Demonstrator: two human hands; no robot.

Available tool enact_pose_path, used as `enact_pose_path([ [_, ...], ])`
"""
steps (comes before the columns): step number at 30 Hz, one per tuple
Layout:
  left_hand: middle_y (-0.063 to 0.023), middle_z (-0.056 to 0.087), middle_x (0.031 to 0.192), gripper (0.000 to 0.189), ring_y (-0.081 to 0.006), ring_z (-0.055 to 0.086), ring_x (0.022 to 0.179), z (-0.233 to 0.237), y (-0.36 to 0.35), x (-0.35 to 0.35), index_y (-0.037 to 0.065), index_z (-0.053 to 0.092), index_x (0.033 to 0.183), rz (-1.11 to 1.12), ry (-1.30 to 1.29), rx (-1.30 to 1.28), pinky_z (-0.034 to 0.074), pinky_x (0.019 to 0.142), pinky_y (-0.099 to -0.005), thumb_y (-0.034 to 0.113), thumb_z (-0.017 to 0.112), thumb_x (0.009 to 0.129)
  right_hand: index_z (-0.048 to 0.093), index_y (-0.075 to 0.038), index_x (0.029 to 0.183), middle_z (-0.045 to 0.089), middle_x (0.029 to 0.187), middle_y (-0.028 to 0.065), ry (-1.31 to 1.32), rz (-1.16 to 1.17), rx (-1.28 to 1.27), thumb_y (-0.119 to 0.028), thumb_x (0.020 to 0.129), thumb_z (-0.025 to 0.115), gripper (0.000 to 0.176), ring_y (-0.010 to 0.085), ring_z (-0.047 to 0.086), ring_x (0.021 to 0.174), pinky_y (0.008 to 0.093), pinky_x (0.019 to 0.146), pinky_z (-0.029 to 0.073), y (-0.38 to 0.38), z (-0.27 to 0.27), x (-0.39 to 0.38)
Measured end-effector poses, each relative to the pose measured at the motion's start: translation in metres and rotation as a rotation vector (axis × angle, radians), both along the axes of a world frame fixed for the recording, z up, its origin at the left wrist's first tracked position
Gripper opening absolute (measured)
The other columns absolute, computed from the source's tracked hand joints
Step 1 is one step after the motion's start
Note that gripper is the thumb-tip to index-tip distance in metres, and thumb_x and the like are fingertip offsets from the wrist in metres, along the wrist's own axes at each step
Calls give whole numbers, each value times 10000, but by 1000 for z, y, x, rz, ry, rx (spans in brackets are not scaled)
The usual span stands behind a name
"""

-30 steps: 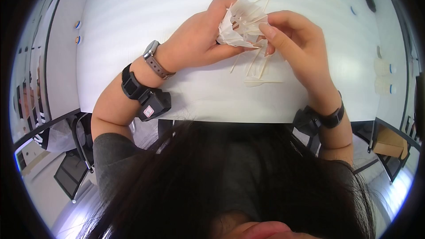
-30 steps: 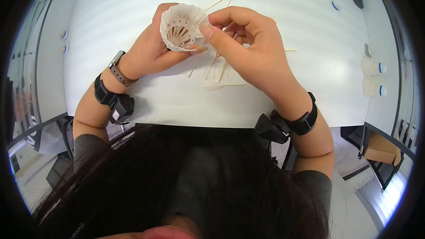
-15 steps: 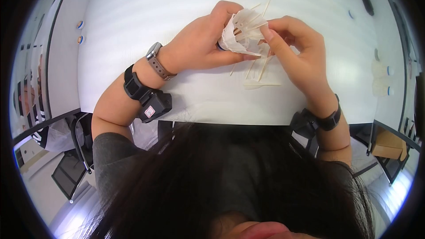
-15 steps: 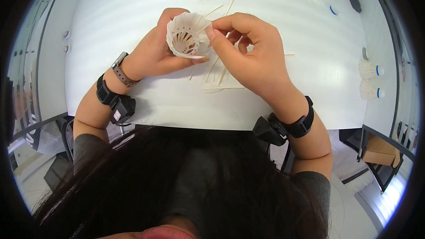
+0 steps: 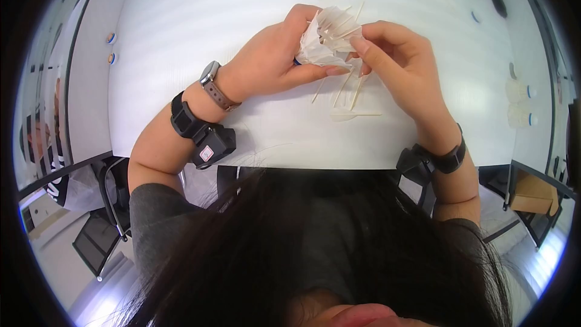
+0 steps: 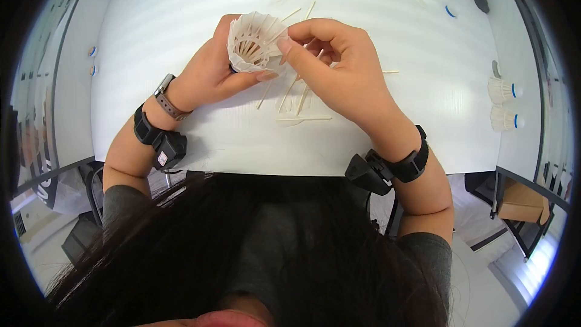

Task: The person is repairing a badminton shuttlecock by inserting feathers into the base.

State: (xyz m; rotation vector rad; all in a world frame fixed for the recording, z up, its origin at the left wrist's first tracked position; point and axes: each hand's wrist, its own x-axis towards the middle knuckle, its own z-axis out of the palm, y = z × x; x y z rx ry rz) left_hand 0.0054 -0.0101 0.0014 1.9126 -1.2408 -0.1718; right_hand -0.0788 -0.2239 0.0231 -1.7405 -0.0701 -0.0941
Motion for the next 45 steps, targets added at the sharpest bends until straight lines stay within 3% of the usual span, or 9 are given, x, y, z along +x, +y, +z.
enact_pose_path([
  [10, -143, 627, 1129, 696, -244, 660, 1010, 3, 0, -2, 0, 366, 1315, 25, -20, 39, 520, 860, -338, 273, 789, 835, 663, 46, 1043, 639, 862, 18, 54, 110, 139, -129, 881, 712, 244, 54, 546, 744, 203, 646, 438, -1, 2, -1],
  [13, -194, 677, 986, 654, -363, 687, 874, 0, -2, -2, 21, 400, 1276, 31, -76, -67, 543, 738, -402, 336, 768, 837, 658, 46, 1042, 635, 877, 18, 93, 135, 176, -101, 884, 698, 219, 62, 556, 768, 212, 675, 453, -2, 12, -2],
  [16, -192, 678, 977, 652, -367, 685, 866, 0, -3, -2, 22, 402, 1273, 27, -69, -59, 541, 729, -405, 341, 766, 837, 657, 42, 1038, 632, 877, 17, 119, 134, 195, -87, 886, 687, 201, 64, 556, 777, 214, 688, 456, -3, 14, -2],
  [19, -189, 678, 969, 644, -368, 684, 859, -1, -3, -1, 24, 406, 1266, 32, -100, -60, 540, 722, -405, 345, 764, 838, 659, 36, 1033, 632, 882, 19, 91, 132, 198, -79, 889, 677, 186, 63, 556, 790, 216, 702, 458, -4, 13, -2],
  [20, -136, 631, 1107, 702, -255, 660, 981, 3, 0, -2, 4, 382, 1309, 29, -2, 44, 519, 849, -345, 311, 792, 830, 659, 35, 1032, 632, 883, 19, 75, 127, 193, -77, 890, 674, 182, 63, 556, 793, 216, 707, 458, -5, 12, -3],
  [25, -146, 639, 1085, 691, -275, 668, 966, 6, -1, -3, 8, 388, 1299, 32, 13, 84, 524, 829, -352, 309, 792, 827, 666, 27, 1031, 637, 874, 19, -4, 121, 190, -64, 903, 648, 159, 59, 553, 800, 211, 713, 444, -5, 11, -4],
  [35, -157, 651, 1086, 706, -294, 686, 937, 2, -1, -1, 18, 368, 1319, -47, 8, 97, 537, 793, -358, 260, 797, 814, 697, -8, 921, 454, 626, -69, -258, 53, -82, -27, 861, 623, 97, 27, 376, 595, 208, 564, 302, -8, 3, -1],
  [38, -173, 677, 902, 685, -347, 678, 810, -3, -3, -3, 32, 424, 1289, -33, -17, -4, 529, 703, -393, 427, 751, 834, 698, -10, 915, 414, 608, -78, -293, 64, -62, -28, 861, 622, 95, 27, 343, 581, 210, 569, 282, -9, 2, 0],
  [45, -169, 669, 952, 699, -328, 683, 842, -4, -3, -1, 23, 400, 1299, -45, -71, -4, 534, 725, -380, 378, 770, 824, 692, 12, 966, 668, 806, 5, -269, 4, -32, -33, 897, 610, 117, 30, 487, 670, 198, 658, 408, -7, 16, -5],
])
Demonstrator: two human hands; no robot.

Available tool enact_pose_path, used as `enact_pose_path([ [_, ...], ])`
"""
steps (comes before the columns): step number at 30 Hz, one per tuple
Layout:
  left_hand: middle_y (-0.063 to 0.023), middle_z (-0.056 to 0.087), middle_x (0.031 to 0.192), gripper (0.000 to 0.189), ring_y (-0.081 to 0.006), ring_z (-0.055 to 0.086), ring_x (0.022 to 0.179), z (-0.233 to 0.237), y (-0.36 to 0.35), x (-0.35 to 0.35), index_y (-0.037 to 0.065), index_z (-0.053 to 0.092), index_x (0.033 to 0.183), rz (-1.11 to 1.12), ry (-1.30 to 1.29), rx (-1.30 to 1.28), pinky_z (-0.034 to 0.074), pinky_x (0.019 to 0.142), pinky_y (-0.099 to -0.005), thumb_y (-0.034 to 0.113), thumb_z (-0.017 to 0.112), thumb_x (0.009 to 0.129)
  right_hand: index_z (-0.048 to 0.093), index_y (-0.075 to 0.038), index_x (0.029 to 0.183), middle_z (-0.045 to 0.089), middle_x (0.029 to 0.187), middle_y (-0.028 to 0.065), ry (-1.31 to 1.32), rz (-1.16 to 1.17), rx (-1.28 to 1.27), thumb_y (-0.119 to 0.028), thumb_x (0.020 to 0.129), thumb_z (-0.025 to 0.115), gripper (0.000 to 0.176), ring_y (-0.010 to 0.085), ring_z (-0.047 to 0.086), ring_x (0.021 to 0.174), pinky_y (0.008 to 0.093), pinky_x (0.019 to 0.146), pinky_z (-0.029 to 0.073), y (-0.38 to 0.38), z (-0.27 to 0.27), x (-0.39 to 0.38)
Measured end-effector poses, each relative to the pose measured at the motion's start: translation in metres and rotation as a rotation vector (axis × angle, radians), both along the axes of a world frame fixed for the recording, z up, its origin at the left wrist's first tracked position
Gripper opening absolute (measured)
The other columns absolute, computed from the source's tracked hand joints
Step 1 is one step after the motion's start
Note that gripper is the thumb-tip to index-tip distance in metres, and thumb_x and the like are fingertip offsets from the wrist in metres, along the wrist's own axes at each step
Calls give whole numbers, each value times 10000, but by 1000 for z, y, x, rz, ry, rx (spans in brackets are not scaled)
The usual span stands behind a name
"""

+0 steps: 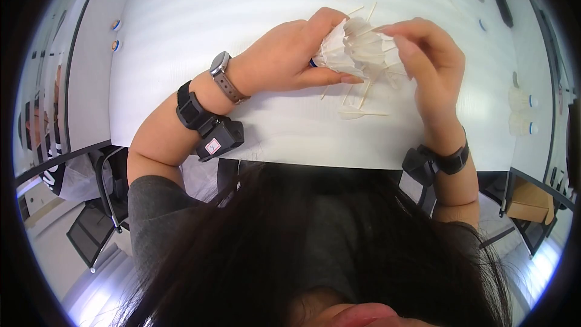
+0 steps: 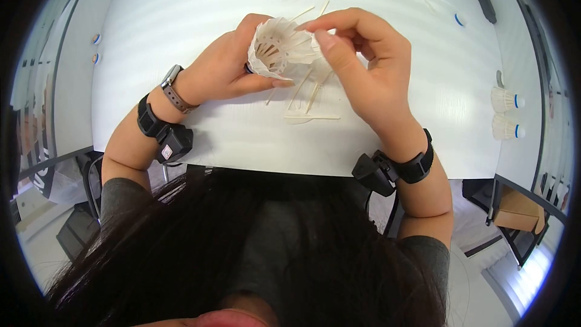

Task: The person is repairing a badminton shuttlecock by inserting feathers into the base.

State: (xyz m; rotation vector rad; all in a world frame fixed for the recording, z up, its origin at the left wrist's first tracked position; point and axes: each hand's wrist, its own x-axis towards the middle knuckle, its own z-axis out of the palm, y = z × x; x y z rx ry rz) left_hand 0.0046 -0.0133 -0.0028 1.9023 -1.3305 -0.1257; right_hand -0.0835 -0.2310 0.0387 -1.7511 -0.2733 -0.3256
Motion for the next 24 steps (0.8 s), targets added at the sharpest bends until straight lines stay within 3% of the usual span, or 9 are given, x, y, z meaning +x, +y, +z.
enact_pose_path([
  [1, -163, 659, 1012, 715, -310, 686, 878, 3, 1, 0, 20, 385, 1308, 4, 7, 28, 537, 753, -367, 336, 791, 812, 683, 31, 988, 717, 948, 64, 18, 8, 19, -46, 925, 594, 133, 49, 571, 752, 208, 731, 464, -4, -1, 0],
  [4, -159, 644, 1076, 733, -283, 686, 926, 4, 3, 0, 11, 370, 1313, 22, 16, 60, 538, 788, -350, 298, 812, 802, 680, 35, 989, 712, 958, 73, 75, 21, 153, -52, 937, 587, 137, 63, 596, 782, 210, 747, 473, -2, -1, 3],
  [8, -162, 643, 1080, 732, -266, 682, 941, 10, 3, -2, 2, 368, 1305, 45, 67, 80, 535, 798, -341, 307, 811, 808, 673, 40, 997, 661, 840, 27, 231, 46, 112, -138, 971, 563, 211, 39, 539, 711, 187, 642, 428, -1, -1, 5],
  [12, -158, 647, 1070, 735, -264, 679, 936, 7, 3, -2, -3, 363, 1304, 70, 19, 34, 532, 803, -339, 312, 809, 812, 674, 33, 974, 437, 565, -59, 372, 63, 258, -277, 958, 563, 330, 19, 354, 506, 202, 478, 276, 3, -11, 8],
  [13, -158, 645, 1071, 737, -264, 678, 936, 7, 2, -2, -4, 362, 1305, 69, 20, 31, 532, 805, -340, 314, 809, 813, 673, 37, 970, 416, 545, -48, 376, 54, 245, -297, 945, 562, 353, 34, 359, 488, 209, 472, 287, 4, -9, 8],
  [24, -157, 647, 1069, 727, -279, 679, 946, 7, 3, -1, -6, 363, 1304, 90, 29, 49, 531, 807, -351, 337, 793, 829, 690, 50, 1002, 461, 579, -41, 350, 63, 234, -246, 943, 577, 323, 39, 394, 517, 203, 489, 301, 3, -6, 4],
])
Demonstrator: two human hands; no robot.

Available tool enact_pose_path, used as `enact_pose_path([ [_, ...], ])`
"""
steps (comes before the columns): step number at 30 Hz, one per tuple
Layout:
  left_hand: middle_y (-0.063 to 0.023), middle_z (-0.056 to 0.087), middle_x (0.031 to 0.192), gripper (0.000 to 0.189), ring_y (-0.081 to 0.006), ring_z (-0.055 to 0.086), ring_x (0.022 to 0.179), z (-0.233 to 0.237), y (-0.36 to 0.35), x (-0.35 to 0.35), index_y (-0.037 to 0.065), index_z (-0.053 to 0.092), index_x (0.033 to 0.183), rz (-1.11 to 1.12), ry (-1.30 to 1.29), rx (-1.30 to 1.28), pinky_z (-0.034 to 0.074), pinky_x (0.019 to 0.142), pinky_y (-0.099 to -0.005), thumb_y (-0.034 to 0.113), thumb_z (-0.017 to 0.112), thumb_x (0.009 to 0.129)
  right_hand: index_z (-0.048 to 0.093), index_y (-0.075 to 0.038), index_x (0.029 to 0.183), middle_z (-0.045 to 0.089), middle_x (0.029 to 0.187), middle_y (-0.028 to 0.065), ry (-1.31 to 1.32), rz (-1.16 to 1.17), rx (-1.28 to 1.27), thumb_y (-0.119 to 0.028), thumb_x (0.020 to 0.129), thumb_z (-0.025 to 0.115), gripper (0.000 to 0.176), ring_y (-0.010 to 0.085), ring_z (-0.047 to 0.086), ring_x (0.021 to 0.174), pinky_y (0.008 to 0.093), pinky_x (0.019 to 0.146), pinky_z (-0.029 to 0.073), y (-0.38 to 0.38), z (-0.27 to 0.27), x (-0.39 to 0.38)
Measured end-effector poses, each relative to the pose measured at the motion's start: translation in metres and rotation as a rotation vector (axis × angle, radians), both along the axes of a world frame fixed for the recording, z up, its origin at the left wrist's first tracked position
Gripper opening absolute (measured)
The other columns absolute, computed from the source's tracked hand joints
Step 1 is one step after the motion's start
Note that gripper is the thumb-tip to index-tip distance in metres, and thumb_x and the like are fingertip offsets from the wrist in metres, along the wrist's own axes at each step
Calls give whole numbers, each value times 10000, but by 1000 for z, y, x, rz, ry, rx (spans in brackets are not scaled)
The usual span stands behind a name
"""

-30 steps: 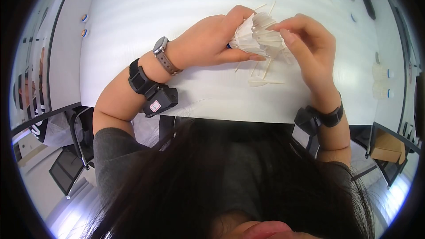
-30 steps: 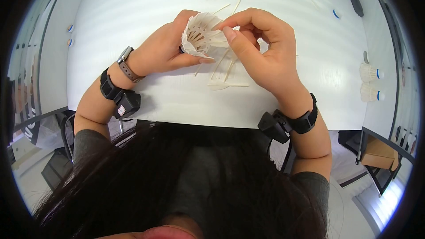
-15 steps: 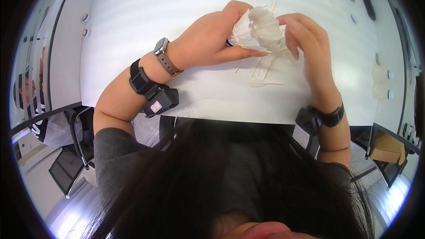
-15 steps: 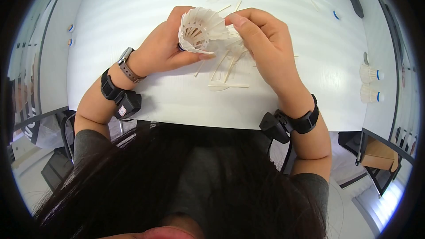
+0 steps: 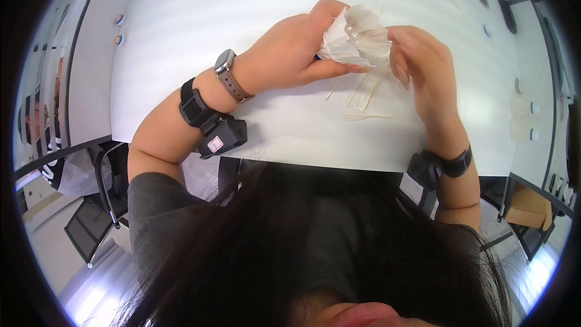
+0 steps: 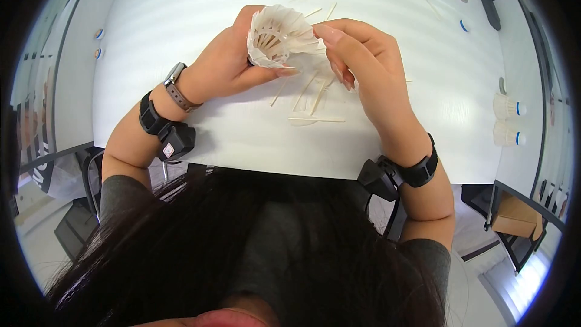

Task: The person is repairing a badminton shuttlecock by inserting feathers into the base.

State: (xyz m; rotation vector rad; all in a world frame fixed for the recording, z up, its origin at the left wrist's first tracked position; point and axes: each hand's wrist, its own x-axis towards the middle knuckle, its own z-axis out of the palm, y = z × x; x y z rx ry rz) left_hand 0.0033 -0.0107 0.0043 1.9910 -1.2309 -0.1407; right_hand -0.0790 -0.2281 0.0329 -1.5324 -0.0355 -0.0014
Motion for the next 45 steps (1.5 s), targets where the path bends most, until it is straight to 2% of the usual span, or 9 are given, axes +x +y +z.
enact_pose_path([
  [14, -161, 652, 1063, 732, -303, 685, 936, 1, 0, 0, -5, 369, 1305, -33, -2, 40, 537, 797, -358, 304, 808, 807, 660, 22, 1054, 508, 660, -48, -24, 85, -37, -210, 948, 603, 262, 19, 408, 580, 190, 539, 313, -2, -1, -2],
  [17, -155, 651, 1079, 739, -297, 681, 965, -1, -1, 1, 1, 380, 1308, -51, -41, 14, 536, 814, -360, 294, 821, 793, 651, 9, 1047, 496, 671, -59, -75, 92, -33, -179, 942, 623, 217, 17, 404, 614, 186, 581, 323, 1, 0, -5],
  [20, -148, 650, 1092, 735, -297, 675, 985, 1, 0, -1, 7, 393, 1304, -39, 1, 20, 535, 828, -361, 287, 829, 783, 643, -1, 1041, 479, 667, -68, -108, 103, -163, -156, 940, 632, 185, 18, 402, 631, 190, 609, 335, 1, 2, -6],
  [23, -150, 651, 1098, 743, -300, 680, 972, -1, 0, -1, 14, 381, 1313, -59, -13, 9, 538, 826, -362, 279, 828, 783, 651, -5, 1037, 469, 660, -73, -177, 82, -124, -149, 948, 617, 173, 18, 397, 624, 200, 602, 337, 3, -7, -6],
  [26, -165, 679, 863, 700, -355, 677, 789, -8, -3, 0, 32, 406, 1276, -59, -46, -115, 526, 684, -398, 424, 766, 822, 659, -4, 1029, 467, 653, -73, -177, 77, -128, -150, 951, 613, 171, 18, 393, 619, 199, 593, 331, 3, -3, -5],
  [35, -165, 680, 837, 698, -361, 675, 757, -8, -3, 0, 40, 404, 1272, -72, -16, -76, 527, 662, -399, 439, 760, 823, 677, 11, 987, 504, 650, -53, -293, 84, -209, -173, 967, 587, 206, 30, 389, 603, 205, 569, 315, 1, -4, -4],
  [39, -164, 678, 827, 685, -359, 673, 754, -6, -3, 0, 45, 411, 1268, -86, 7, -45, 521, 652, -400, 439, 756, 826, 681, 24, 980, 619, 744, 4, -267, 148, -315, -193, 992, 533, 262, 51, 483, 657, 209, 613, 381, -2, 6, -6],
  [44, -162, 668, 804, 681, -353, 663, 738, -9, -3, 2, 47, 423, 1265, -81, -64, -81, 510, 647, -398, 441, 758, 822, 675, 42, 1001, 695, 942, 88, -304, 60, -229, -184, 1011, 476, 301, 100, 602, 838, 229, 761, 467, -4, 11, -9],
  [45, -160, 666, 797, 683, -353, 661, 736, -9, -4, 2, 46, 425, 1268, -76, -65, -87, 509, 650, -396, 439, 760, 820, 673, 41, 1010, 665, 878, 56, -304, 30, -220, -183, 1012, 473, 301, 78, 560, 779, 218, 709, 437, -5, 10, -8],
])
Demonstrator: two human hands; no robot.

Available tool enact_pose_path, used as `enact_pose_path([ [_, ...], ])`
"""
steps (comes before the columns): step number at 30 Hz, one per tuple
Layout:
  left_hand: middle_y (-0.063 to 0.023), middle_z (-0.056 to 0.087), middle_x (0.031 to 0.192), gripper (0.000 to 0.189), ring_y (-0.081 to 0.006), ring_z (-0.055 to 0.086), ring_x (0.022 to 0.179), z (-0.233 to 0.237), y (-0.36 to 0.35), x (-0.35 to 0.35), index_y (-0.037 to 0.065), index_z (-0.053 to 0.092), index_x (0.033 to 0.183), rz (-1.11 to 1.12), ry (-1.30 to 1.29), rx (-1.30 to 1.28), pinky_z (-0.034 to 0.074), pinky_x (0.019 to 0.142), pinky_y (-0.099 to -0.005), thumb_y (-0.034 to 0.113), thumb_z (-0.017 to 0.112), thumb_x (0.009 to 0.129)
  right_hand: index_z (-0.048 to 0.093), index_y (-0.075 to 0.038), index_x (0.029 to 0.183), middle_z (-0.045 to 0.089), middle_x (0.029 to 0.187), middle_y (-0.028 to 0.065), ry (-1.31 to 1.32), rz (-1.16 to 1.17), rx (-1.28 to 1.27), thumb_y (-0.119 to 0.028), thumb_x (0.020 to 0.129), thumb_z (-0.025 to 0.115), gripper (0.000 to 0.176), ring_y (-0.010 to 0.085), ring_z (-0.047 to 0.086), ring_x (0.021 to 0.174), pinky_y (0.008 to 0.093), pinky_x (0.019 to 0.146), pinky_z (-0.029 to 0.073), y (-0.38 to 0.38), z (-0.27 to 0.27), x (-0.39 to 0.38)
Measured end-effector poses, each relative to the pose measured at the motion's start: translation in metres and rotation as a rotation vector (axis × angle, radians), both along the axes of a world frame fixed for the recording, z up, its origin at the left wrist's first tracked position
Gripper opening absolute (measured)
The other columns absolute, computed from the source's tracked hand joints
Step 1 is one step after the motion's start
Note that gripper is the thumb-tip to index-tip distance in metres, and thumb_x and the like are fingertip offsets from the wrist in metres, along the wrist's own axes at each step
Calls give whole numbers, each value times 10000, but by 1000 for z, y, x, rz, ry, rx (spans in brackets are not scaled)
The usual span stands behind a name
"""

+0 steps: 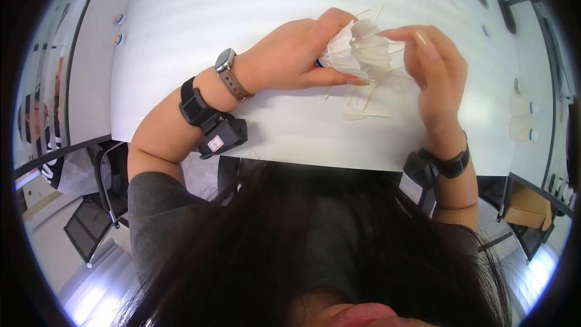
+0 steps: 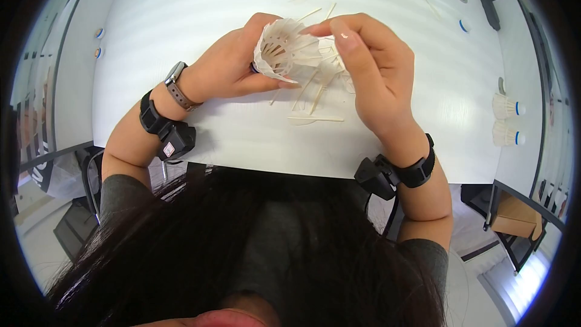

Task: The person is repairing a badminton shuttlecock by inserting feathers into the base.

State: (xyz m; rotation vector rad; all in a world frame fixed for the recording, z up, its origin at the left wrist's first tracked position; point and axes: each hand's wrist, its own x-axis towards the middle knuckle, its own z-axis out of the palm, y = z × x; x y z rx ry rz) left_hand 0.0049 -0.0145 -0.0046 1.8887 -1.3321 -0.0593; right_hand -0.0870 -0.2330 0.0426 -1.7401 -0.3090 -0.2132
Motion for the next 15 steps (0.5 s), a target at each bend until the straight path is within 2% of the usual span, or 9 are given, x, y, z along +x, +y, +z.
enact_pose_path([
  [2, -159, 661, 792, 688, -349, 660, 736, 1, 0, 0, 40, 430, 1274, 14, 0, 8, 510, 659, -395, 438, 760, 820, 670, 41, 1029, 603, 750, -8, -7, -56, 26, -180, 1014, 466, 301, 34, 477, 660, 195, 606, 377, -2, -2, 2],
  [3, -155, 652, 901, 699, -339, 665, 802, 3, 1, 0, 38, 419, 1285, 12, 16, 50, 520, 701, -389, 392, 784, 806, 669, 36, 1036, 545, 676, -45, 23, -89, 21, -179, 1013, 465, 297, 11, 405, 595, 187, 547, 320, -5, -3, 3],
  [4, -152, 644, 1010, 715, -328, 670, 868, 5, 2, -1, 35, 408, 1297, 9, 31, 94, 529, 743, -382, 347, 807, 792, 672, 30, 1033, 426, 610, -85, -17, -141, 68, -195, 1013, 463, 308, 1, 271, 548, 200, 504, 218, 2, -6, 5],
  [5, -148, 635, 1120, 736, -317, 675, 934, 7, 3, 0, 33, 397, 1308, 4, 45, 137, 538, 785, -376, 302, 831, 778, 672, 29, 1026, 434, 613, -83, 10, -141, 75, -189, 1009, 477, 293, 1, 286, 549, 197, 509, 227, 3, -5, 6],
  [10, -148, 638, 1097, 718, -305, 676, 918, 6, 2, 0, 34, 395, 1301, -3, 35, 86, 539, 770, -368, 284, 828, 785, 673, 15, 967, 443, 606, -80, 113, -146, 101, -142, 970, 580, 182, 2, 337, 555, 196, 529, 261, 8, -9, 7],
  [15, -139, 659, 1023, 682, -294, 683, 873, 7, 1, -1, 33, 388, 1286, 22, -9, 38, 538, 742, -359, 253, 816, 802, 667, -4, 911, 391, 566, -88, 54, -168, -20, -114, 910, 676, 111, 16, 316, 541, 214, 531, 268, 7, -18, 7],
])
